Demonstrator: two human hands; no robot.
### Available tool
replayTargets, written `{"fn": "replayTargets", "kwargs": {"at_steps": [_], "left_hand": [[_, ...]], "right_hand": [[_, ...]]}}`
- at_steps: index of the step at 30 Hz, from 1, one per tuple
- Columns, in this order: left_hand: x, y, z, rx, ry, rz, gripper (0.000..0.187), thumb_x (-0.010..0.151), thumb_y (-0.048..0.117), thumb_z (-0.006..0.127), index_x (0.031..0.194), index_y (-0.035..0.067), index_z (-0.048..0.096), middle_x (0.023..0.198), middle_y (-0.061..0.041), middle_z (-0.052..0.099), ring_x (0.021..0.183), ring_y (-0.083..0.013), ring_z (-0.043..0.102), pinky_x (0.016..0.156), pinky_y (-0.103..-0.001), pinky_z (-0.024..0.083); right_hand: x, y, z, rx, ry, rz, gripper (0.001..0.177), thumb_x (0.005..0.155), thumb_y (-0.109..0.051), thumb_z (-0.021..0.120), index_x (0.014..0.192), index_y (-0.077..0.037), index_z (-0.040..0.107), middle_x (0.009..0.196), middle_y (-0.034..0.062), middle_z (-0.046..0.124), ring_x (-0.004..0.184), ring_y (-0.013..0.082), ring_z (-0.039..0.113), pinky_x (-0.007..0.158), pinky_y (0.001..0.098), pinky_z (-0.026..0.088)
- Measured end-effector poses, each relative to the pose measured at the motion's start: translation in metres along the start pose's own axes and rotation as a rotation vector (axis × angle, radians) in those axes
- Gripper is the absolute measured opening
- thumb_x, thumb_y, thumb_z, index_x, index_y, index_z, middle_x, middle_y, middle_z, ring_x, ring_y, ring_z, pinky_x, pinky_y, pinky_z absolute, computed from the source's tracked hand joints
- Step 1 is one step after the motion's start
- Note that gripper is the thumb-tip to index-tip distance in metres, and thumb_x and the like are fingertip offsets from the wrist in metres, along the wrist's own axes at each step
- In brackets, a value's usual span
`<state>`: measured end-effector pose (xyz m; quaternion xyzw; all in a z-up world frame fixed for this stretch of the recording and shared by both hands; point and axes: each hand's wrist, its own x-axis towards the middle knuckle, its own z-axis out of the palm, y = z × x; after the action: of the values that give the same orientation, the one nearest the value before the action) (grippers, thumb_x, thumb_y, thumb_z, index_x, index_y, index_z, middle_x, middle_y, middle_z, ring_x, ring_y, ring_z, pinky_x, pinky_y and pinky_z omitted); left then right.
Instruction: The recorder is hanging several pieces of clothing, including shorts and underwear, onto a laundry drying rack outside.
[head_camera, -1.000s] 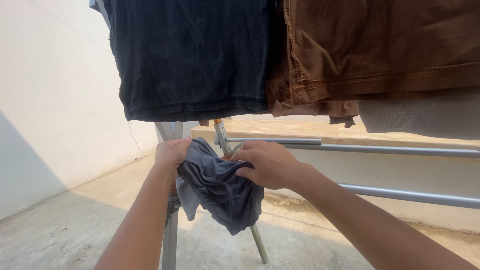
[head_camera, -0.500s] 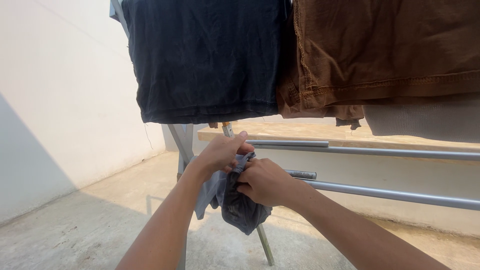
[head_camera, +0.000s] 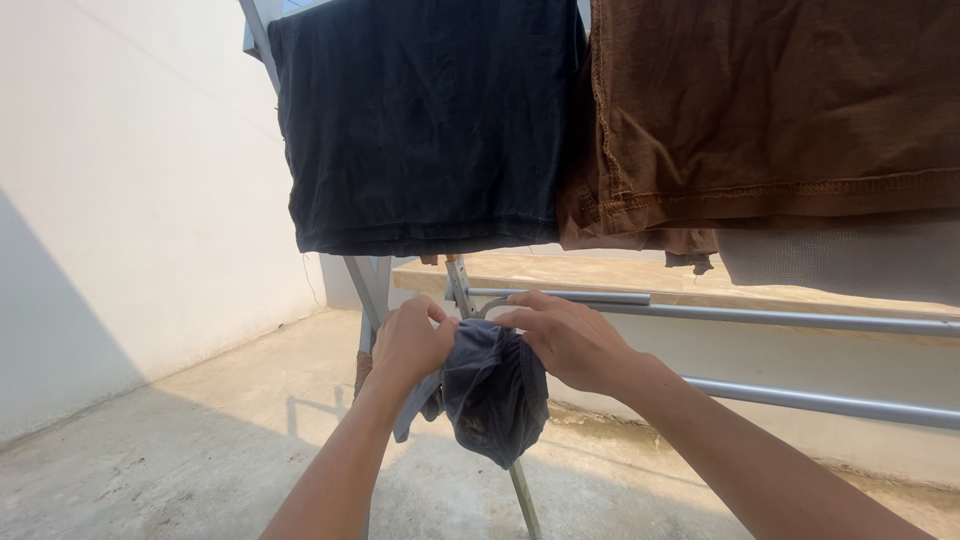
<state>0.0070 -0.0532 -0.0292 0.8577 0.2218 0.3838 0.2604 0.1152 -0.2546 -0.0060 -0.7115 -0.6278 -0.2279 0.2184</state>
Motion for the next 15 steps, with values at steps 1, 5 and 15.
{"fn": "replayTargets", "kwargs": {"at_steps": [1,5,15], "left_hand": [[0.0,-0.004,0.002,0.069,0.0,-0.07,0.025,0.092,0.03,0.068,0.103,0.01,0.079,0.097,-0.011,0.077,0.091,-0.0231,0.069,0.082,-0.039,0.054],[-0.005,-0.011,0.004,-0.017,-0.094,-0.285,0.022,0.095,0.029,0.065,0.098,0.01,0.076,0.08,-0.006,0.072,0.082,-0.0239,0.071,0.074,-0.043,0.056],[-0.011,-0.017,0.011,-0.42,-0.212,-0.501,0.016,0.093,0.024,0.07,0.105,0.014,0.069,0.084,-0.004,0.075,0.074,-0.0167,0.07,0.064,-0.033,0.051]], "right_hand": [[0.001,0.0,0.002,0.002,-0.015,0.009,0.036,0.093,-0.007,0.06,0.124,-0.019,0.072,0.135,0.0065,0.062,0.111,0.0269,0.064,0.089,0.0415,0.053],[0.01,-0.005,0.011,-0.019,-0.041,0.03,0.023,0.096,-0.013,0.059,0.11,-0.017,0.076,0.129,0.0051,0.065,0.109,0.0265,0.065,0.091,0.0414,0.053],[0.002,-0.011,-0.022,-0.044,-0.09,0.203,0.02,0.09,-0.013,0.063,0.101,-0.011,0.079,0.103,0.0043,0.076,0.095,0.0226,0.071,0.087,0.0375,0.056]]}}
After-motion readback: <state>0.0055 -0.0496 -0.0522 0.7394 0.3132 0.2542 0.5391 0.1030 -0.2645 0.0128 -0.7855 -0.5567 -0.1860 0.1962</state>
